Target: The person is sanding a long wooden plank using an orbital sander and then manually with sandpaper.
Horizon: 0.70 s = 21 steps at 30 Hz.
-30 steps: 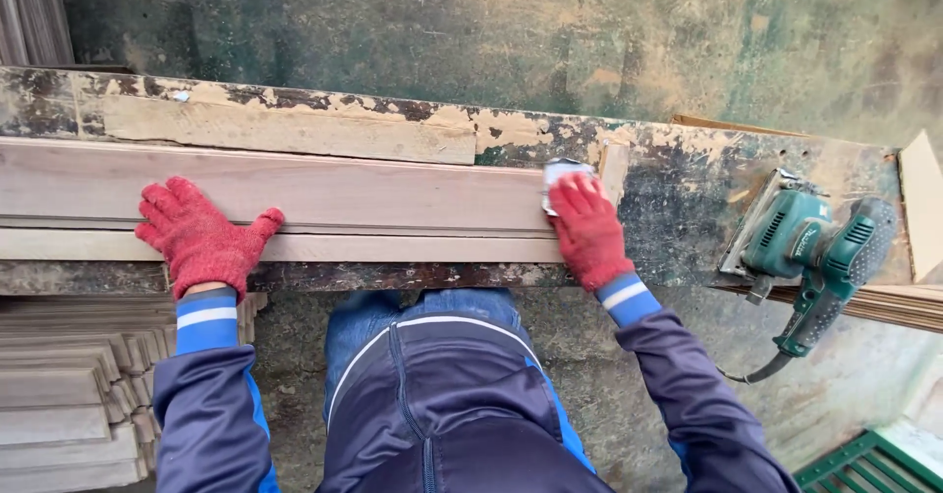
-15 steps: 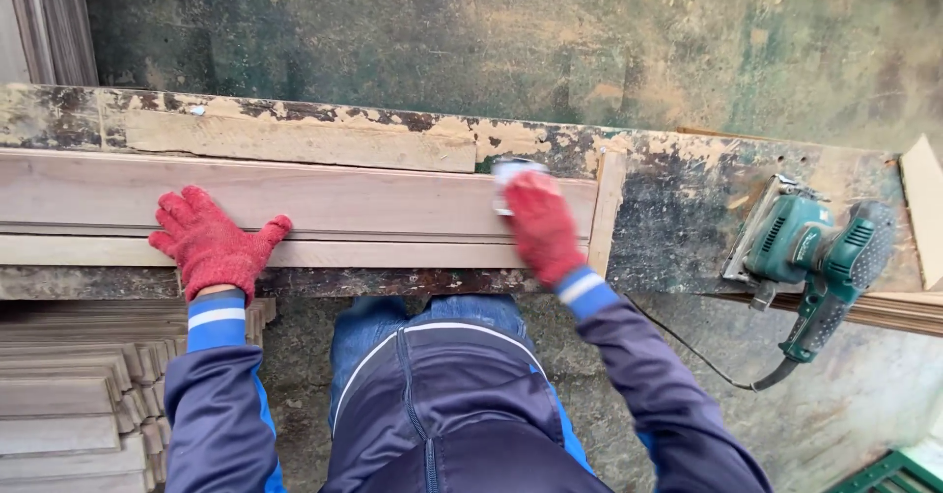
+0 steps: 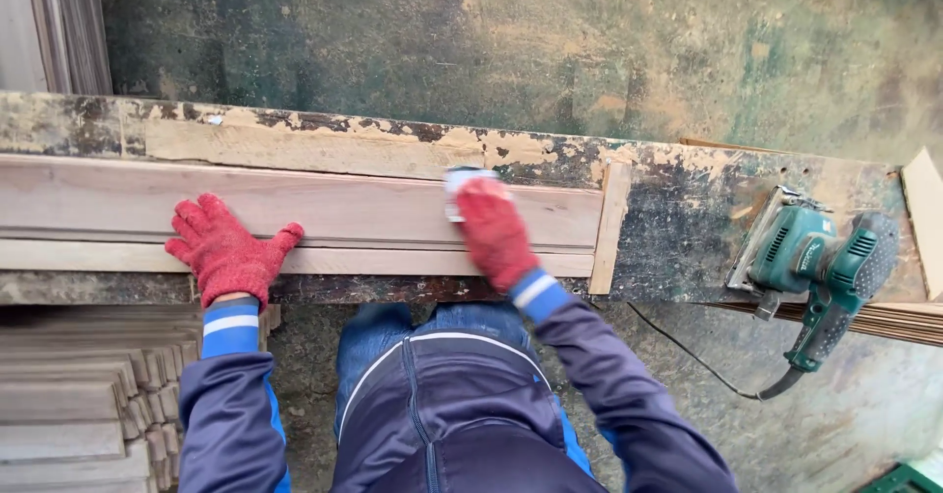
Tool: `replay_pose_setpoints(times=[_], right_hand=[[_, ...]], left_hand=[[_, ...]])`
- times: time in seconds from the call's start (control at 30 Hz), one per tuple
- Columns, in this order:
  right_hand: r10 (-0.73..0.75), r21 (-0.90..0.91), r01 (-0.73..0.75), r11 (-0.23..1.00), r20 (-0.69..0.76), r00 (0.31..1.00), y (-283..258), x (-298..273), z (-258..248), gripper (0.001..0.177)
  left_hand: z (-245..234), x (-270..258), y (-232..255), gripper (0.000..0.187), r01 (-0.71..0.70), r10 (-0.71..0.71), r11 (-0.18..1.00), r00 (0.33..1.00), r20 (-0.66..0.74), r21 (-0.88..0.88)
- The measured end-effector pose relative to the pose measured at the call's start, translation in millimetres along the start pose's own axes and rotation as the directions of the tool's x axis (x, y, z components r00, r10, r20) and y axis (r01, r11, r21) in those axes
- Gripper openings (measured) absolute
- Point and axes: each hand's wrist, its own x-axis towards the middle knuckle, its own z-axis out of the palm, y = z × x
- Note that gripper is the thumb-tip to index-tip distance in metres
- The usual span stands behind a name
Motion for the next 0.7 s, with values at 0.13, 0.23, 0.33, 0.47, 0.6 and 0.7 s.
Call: replay_pose_setpoints(times=[0.13,0.23,0.33,0.47,0.6,0.7], right_hand=[[0.280,-0.121,-0.295,0.948,-0.123,0.952,78.5,-72.2,-38.9,0.034],[0.349,-0.084,-0.364,0.928,-0.147,0.925,56.3,-68.5,-33.8,0.036],[0.256,0.052,-0.251,0.967,-0.151,0.955,-6.8,-27.3,3.8,0.040],[0.021,0.101,-0.015,0.995,-0.059,0.998,-45.0,12.0,9.5,0.052],[0.176,0.001,-0.176,0.984,-0.015,0.984,29.5,-49.4,-12.7,0.046],[0.367,-0.172,-0.376,0.911,-0.081,0.927,71.0,-105.0,-18.6,0.048]], left_hand=[[3.4,-2.5,-1.2,0.135,0.014,-0.015,0.999,0.999,-0.042,-0.032],[4.1,-1.0,-0.9,0.135,0.021,-0.023,0.998,0.999,-0.026,-0.062],[2.9,1.9,2.0,0.136,0.037,-0.037,0.998,0.999,-0.008,-0.060],[2.3,-0.2,0.2,0.135,0.002,-0.002,1.000,0.999,-0.033,-0.016],[5.0,1.6,-0.1,0.137,-0.019,0.020,0.999,0.998,-0.060,0.026],[6.5,2.8,-1.3,0.139,0.007,-0.008,1.000,0.999,-0.044,-0.006]])
